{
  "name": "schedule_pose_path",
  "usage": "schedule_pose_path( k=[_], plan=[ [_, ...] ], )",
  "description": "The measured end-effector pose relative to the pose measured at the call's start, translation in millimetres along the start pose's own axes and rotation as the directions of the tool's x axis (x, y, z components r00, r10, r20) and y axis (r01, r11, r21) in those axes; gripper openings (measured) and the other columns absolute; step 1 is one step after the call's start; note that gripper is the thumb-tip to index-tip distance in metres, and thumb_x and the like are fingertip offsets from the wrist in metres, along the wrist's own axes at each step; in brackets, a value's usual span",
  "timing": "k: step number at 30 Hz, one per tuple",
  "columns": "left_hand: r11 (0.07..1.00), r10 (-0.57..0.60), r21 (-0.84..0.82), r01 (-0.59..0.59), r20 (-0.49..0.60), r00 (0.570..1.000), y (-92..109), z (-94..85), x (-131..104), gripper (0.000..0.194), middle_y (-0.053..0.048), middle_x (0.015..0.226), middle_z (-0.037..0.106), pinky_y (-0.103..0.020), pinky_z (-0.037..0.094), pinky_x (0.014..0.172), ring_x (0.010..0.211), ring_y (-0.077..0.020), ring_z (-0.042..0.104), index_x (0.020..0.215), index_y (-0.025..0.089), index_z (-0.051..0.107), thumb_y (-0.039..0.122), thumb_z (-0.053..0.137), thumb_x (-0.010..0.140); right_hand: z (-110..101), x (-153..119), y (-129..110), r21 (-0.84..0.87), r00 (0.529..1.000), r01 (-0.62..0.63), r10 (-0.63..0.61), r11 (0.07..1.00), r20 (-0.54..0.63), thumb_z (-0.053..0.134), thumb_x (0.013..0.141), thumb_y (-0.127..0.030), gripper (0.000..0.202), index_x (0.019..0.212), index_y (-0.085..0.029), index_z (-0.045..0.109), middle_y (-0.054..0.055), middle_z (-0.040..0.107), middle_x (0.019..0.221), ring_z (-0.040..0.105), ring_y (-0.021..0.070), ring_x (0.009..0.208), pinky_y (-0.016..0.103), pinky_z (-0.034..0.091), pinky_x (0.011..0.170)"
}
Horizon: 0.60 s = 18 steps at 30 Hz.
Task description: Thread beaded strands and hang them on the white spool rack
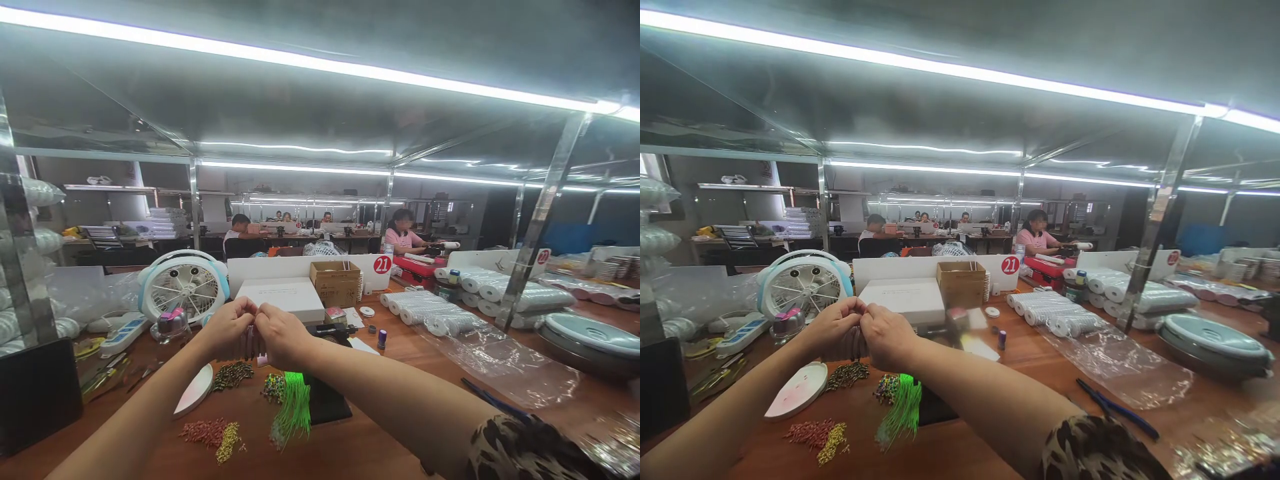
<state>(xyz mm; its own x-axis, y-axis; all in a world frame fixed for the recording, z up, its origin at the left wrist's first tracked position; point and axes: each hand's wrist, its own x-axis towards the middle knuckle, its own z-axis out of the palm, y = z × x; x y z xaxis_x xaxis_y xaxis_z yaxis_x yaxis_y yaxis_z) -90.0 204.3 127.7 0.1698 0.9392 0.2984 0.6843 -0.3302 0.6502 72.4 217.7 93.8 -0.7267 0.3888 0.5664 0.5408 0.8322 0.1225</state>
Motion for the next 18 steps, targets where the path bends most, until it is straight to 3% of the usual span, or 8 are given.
schedule_pose_path(
  k=[6, 9, 18],
  plan=[
    [0.999, 0.027, 0.033, -0.027, 0.004, 1.000, 2, -1.1, 0, 0.013, -0.002, 0.078, 0.062, -0.034, 0.041, 0.077, 0.078, -0.0175, 0.057, 0.080, 0.016, 0.058, 0.023, 0.047, 0.077, -2, -9, 4, 0.075, 0.998, 0.033, -0.029, 0.997, -0.061, 0.047, 0.078, -0.009, 0.025, 0.102, -0.012, 0.054, 0.010, 0.053, 0.104, 0.051, 0.0172, 0.091, 0.027, 0.045, 0.079],
    [0.999, 0.035, 0.038, -0.035, -0.001, 0.999, 0, -0.4, 1, 0.013, -0.001, 0.078, 0.062, -0.034, 0.041, 0.076, 0.077, -0.0169, 0.056, 0.080, 0.016, 0.058, 0.022, 0.048, 0.076, -5, -14, 3, 0.104, 0.994, 0.089, -0.082, 0.991, -0.072, 0.052, 0.077, -0.011, 0.027, 0.103, -0.013, 0.056, 0.011, 0.052, 0.111, 0.049, 0.0181, 0.097, 0.029, 0.043, 0.085],
    [0.998, 0.049, 0.045, -0.049, -0.009, 0.999, -5, 0.3, 1, 0.013, -0.001, 0.077, 0.062, -0.033, 0.042, 0.077, 0.077, -0.0171, 0.057, 0.079, 0.017, 0.057, 0.024, 0.047, 0.075, -13, -17, 0, -0.065, 0.977, 0.210, -0.211, 0.976, -0.017, 0.052, 0.078, -0.016, 0.023, 0.097, -0.006, 0.058, 0.015, 0.052, 0.102, 0.043, 0.0227, 0.089, 0.034, 0.042, 0.083]
  ],
)
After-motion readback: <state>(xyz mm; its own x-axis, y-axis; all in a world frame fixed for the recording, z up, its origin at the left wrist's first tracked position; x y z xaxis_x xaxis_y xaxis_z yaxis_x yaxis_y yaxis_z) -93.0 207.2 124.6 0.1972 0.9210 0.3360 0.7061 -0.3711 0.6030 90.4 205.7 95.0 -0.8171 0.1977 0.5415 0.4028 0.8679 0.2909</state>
